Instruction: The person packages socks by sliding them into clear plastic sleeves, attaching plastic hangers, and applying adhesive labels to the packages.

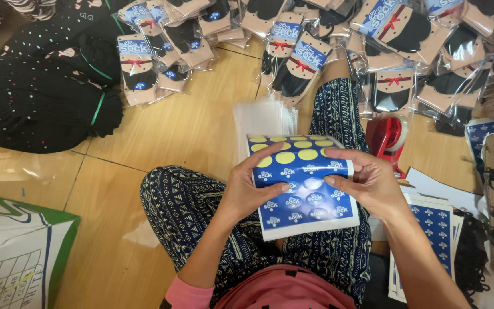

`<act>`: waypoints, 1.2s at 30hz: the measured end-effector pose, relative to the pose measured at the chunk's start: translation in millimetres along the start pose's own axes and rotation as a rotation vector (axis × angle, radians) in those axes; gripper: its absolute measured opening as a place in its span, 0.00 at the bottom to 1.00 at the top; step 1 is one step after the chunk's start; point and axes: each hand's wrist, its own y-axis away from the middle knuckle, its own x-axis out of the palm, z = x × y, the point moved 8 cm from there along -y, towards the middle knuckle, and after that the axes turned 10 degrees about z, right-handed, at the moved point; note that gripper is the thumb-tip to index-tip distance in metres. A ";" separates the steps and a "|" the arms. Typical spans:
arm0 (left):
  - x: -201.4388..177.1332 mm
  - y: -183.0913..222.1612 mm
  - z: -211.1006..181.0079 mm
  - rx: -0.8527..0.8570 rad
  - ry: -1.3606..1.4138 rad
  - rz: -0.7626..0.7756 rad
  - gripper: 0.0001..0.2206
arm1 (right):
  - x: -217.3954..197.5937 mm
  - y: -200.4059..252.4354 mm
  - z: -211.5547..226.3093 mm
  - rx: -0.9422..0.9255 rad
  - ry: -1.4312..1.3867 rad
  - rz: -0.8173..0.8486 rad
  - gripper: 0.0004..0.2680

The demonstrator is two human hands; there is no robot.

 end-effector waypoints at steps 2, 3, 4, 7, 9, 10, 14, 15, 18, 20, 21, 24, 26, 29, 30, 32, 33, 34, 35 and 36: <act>0.3 3.1 -3.8 -0.051 -0.312 -0.067 0.26 | -11.9 3.0 -14.6 0.035 0.112 0.006 0.15; 0.8 2.8 -4.8 -0.051 -0.312 -0.070 0.26 | -9.2 2.5 -8.5 0.035 0.112 0.009 0.15; 3.6 1.8 -12.2 0.012 -0.430 -0.064 0.18 | -5.4 2.2 6.0 -0.031 0.352 0.013 0.11; 4.5 -1.1 -17.9 0.076 -0.570 -0.056 0.13 | 2.2 7.8 37.3 -0.261 0.875 -0.047 0.07; 4.2 -1.7 -24.0 0.075 -0.595 -0.062 0.13 | 8.7 14.4 51.2 -0.431 1.153 -0.107 0.07; 4.2 -1.7 -26.5 0.035 -0.529 -0.069 0.12 | 14.7 18.2 53.8 -0.504 1.268 -0.079 0.07; -4.4 -4.1 -15.1 -0.068 -0.246 -0.077 0.18 | 19.4 21.5 36.3 -0.457 1.265 0.023 0.06; -1.0 -3.3 -12.5 -0.067 -0.247 -0.078 0.18 | 22.8 19.6 41.6 -0.459 1.265 0.023 0.06; 8.2 -1.3 -12.7 -0.059 -0.431 -0.125 0.17 | 22.3 13.9 53.8 -0.401 0.979 0.005 0.03; 19.7 -2.2 -19.3 -0.011 -0.416 -0.119 0.17 | 38.5 16.7 64.0 -0.519 1.220 0.020 0.08; 17.5 -2.9 -15.2 -0.014 -0.416 -0.117 0.17 | 41.7 18.5 70.2 -0.515 1.219 0.019 0.08; 14.7 -5.5 -6.6 -0.029 -0.393 -0.110 0.24 | 53.4 21.5 75.7 -0.545 1.272 0.104 0.08; 21.5 -5.6 -5.4 -0.060 -0.458 -0.069 0.28 | 32.8 12.8 52.8 -0.319 0.488 0.186 0.11; 37.1 -7.4 -23.1 -0.038 -0.435 -0.032 0.26 | 46.7 9.1 77.9 -0.426 0.732 0.078 0.25; 35.4 -6.8 -18.9 -0.038 -0.434 -0.032 0.26 | 43.9 8.6 75.2 -0.426 0.733 0.078 0.25; 29.2 -5.5 -8.5 -0.075 -0.425 -0.051 0.29 | 57.3 16.0 79.2 -0.655 1.016 0.158 0.20; 27.4 -8.8 -5.0 -0.074 -0.426 -0.054 0.29 | 57.5 15.4 81.5 -0.658 1.016 0.161 0.20; 27.8 -12.4 3.7 -0.110 -0.335 -0.018 0.29 | 63.7 17.2 82.6 -0.700 1.087 0.212 0.20; 28.7 -16.1 12.1 -0.147 -0.244 0.018 0.30 | 69.5 19.1 83.2 -0.743 1.157 0.264 0.20; 29.2 -16.2 14.8 -0.144 -0.245 0.016 0.30 | 72.5 18.6 90.2 -0.746 1.158 0.265 0.20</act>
